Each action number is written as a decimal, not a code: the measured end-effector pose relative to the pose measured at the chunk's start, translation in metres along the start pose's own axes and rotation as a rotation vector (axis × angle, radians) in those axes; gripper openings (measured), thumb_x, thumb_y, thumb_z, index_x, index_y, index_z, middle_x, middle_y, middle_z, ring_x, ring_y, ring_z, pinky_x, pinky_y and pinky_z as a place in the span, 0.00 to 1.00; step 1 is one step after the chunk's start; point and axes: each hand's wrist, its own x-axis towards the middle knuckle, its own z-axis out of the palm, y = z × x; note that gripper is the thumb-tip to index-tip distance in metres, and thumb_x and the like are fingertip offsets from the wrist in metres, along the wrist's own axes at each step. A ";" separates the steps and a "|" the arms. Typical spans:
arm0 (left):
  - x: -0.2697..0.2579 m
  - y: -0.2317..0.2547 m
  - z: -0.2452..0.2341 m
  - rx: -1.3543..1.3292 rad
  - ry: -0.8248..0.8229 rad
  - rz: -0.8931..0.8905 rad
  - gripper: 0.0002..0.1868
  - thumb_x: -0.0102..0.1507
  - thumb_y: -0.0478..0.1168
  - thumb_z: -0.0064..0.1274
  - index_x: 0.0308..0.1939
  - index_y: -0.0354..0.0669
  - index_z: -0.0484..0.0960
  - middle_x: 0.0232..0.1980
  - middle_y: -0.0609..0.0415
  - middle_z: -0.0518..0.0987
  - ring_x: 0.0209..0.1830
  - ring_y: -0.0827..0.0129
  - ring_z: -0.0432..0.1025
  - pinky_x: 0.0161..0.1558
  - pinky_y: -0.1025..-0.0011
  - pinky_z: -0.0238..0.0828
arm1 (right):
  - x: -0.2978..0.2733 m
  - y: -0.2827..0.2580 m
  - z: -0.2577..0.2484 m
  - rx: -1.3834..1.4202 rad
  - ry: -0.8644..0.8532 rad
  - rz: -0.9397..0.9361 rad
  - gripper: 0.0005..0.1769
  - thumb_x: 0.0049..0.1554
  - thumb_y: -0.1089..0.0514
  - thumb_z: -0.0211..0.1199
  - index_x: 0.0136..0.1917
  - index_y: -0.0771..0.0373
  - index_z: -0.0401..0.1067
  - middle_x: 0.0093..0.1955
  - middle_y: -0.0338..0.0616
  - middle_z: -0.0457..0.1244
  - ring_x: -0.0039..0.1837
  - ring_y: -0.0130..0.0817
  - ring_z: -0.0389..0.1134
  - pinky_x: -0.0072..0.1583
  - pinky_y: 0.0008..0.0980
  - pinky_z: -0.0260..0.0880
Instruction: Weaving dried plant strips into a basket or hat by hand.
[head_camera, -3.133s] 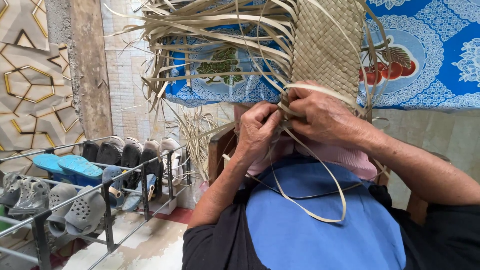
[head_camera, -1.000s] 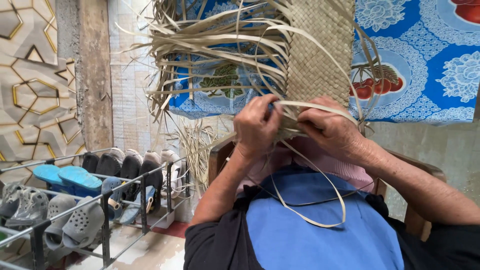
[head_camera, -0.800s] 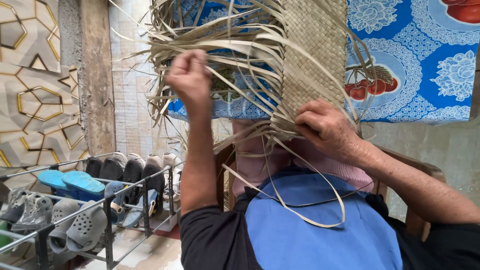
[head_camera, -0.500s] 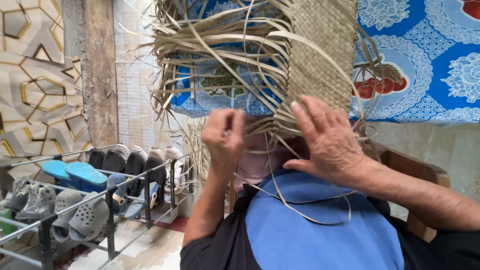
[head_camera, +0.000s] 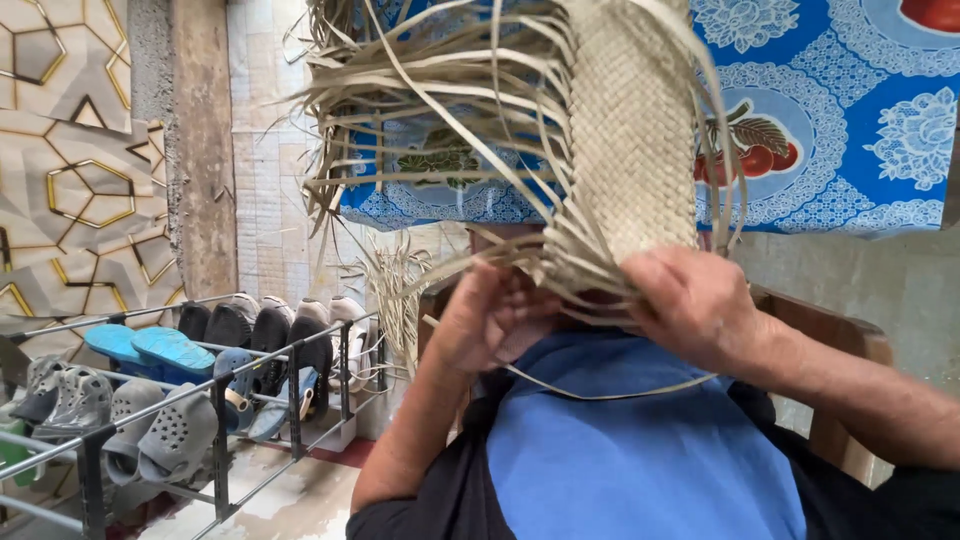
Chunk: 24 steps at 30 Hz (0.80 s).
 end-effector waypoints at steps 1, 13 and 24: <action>0.009 0.002 -0.009 0.004 0.000 0.004 0.17 0.61 0.51 0.42 0.34 0.39 0.74 0.33 0.49 0.74 0.39 0.56 0.73 0.42 0.63 0.73 | 0.002 -0.005 -0.005 0.001 0.005 -0.003 0.16 0.44 0.54 0.58 0.47 0.58 0.68 0.34 0.40 0.58 0.34 0.37 0.63 0.37 0.32 0.66; 0.153 0.049 0.069 1.431 -0.759 0.881 0.12 0.63 0.32 0.41 0.49 0.43 0.73 0.45 0.55 0.76 0.43 0.77 0.70 0.43 0.80 0.64 | 0.028 -0.018 -0.028 -0.183 -0.171 -0.263 0.04 0.53 0.64 0.47 0.37 0.60 0.62 0.29 0.38 0.52 0.29 0.33 0.54 0.30 0.29 0.52; 0.301 0.075 0.049 0.934 -0.083 0.590 0.29 0.43 0.51 0.64 0.42 0.42 0.75 0.43 0.51 0.79 0.42 0.69 0.73 0.41 0.68 0.74 | 0.046 0.019 -0.018 -0.084 -0.155 0.022 0.06 0.50 0.63 0.50 0.31 0.60 0.57 0.31 0.43 0.49 0.32 0.39 0.52 0.33 0.36 0.56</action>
